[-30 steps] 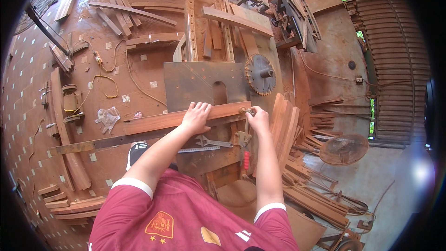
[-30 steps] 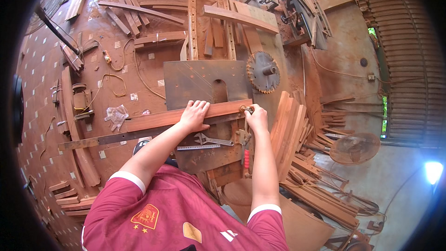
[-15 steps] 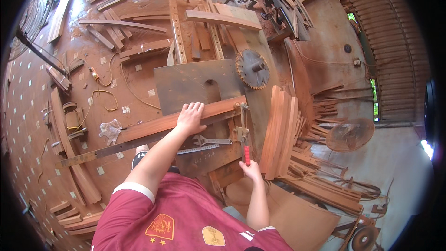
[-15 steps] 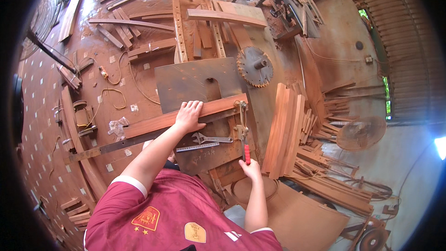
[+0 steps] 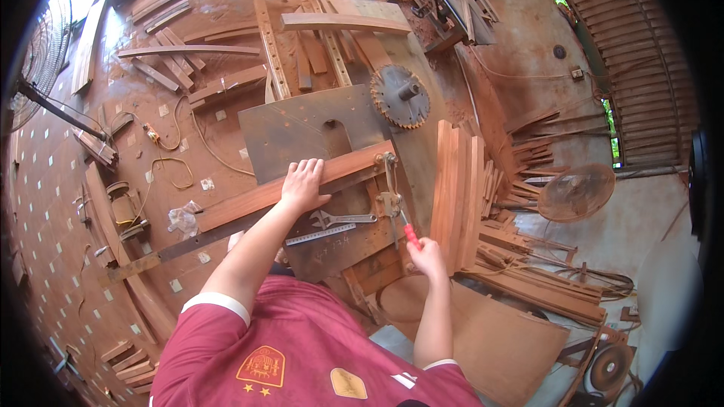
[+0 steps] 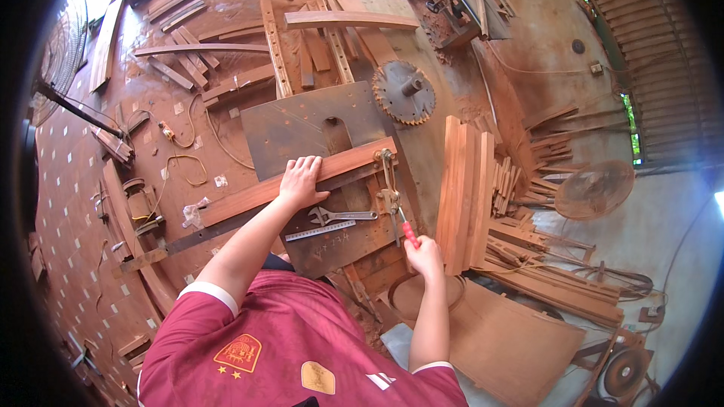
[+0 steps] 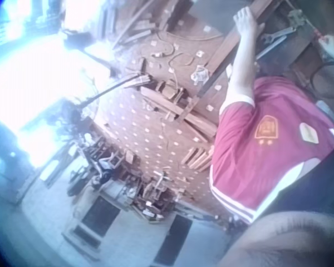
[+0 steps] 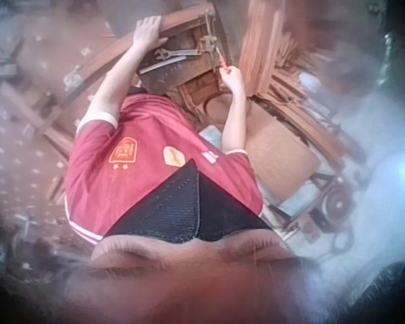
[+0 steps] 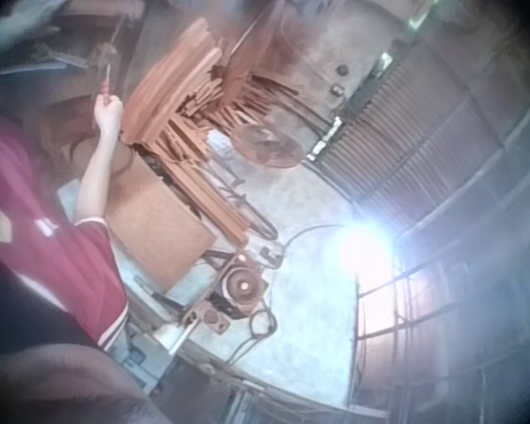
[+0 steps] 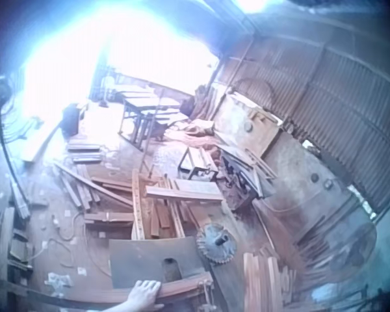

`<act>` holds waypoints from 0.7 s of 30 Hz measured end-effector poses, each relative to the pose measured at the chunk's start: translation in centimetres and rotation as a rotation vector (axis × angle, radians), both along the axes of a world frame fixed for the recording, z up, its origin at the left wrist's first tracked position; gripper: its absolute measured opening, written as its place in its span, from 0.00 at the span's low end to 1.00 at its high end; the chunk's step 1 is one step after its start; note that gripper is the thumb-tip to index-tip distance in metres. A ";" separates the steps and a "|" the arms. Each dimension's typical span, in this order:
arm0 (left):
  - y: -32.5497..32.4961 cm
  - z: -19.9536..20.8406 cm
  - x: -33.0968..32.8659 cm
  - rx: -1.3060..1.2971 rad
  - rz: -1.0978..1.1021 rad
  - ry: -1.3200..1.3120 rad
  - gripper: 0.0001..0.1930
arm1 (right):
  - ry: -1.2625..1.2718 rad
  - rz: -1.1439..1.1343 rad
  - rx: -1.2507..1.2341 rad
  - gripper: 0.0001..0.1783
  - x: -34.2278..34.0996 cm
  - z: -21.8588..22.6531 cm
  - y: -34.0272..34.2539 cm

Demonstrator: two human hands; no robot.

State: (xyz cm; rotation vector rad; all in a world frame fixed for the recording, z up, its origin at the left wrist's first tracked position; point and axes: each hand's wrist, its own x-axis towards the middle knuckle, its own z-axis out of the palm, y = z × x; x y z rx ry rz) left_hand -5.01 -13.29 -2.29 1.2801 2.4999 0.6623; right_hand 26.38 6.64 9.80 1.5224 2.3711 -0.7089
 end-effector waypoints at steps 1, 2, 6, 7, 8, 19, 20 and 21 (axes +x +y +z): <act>0.0 0.1 0.0 0.001 -0.004 -0.001 0.49 | -0.017 -0.005 0.000 0.24 -0.7 -0.2 0.1; 0.1 0.1 0.0 0.002 -0.006 -0.003 0.49 | -0.034 -0.010 0.000 0.25 -1.4 -0.7 0.4; 0.3 0.4 0.2 0.009 -0.006 0.000 0.49 | 0.010 0.013 0.093 0.23 -2.0 -7.6 1.4; 0.2 0.3 0.2 0.014 -0.001 -0.001 0.49 | 0.034 0.001 0.117 0.22 -2.6 -8.7 0.9; 0.2 0.2 0.2 0.020 0.003 -0.003 0.49 | 0.149 -0.098 0.188 0.19 -2.9 -9.6 0.1; 0.0 0.0 0.3 0.050 0.017 0.020 0.48 | 0.173 -0.073 0.238 0.17 -3.3 -9.2 -0.7; 0.0 0.0 0.3 0.031 0.017 0.014 0.48 | 0.171 -0.077 0.215 0.17 -3.3 -9.1 -0.7; 0.1 0.0 0.3 0.016 0.016 0.009 0.48 | 0.169 -0.081 0.197 0.17 -3.5 -8.9 -0.6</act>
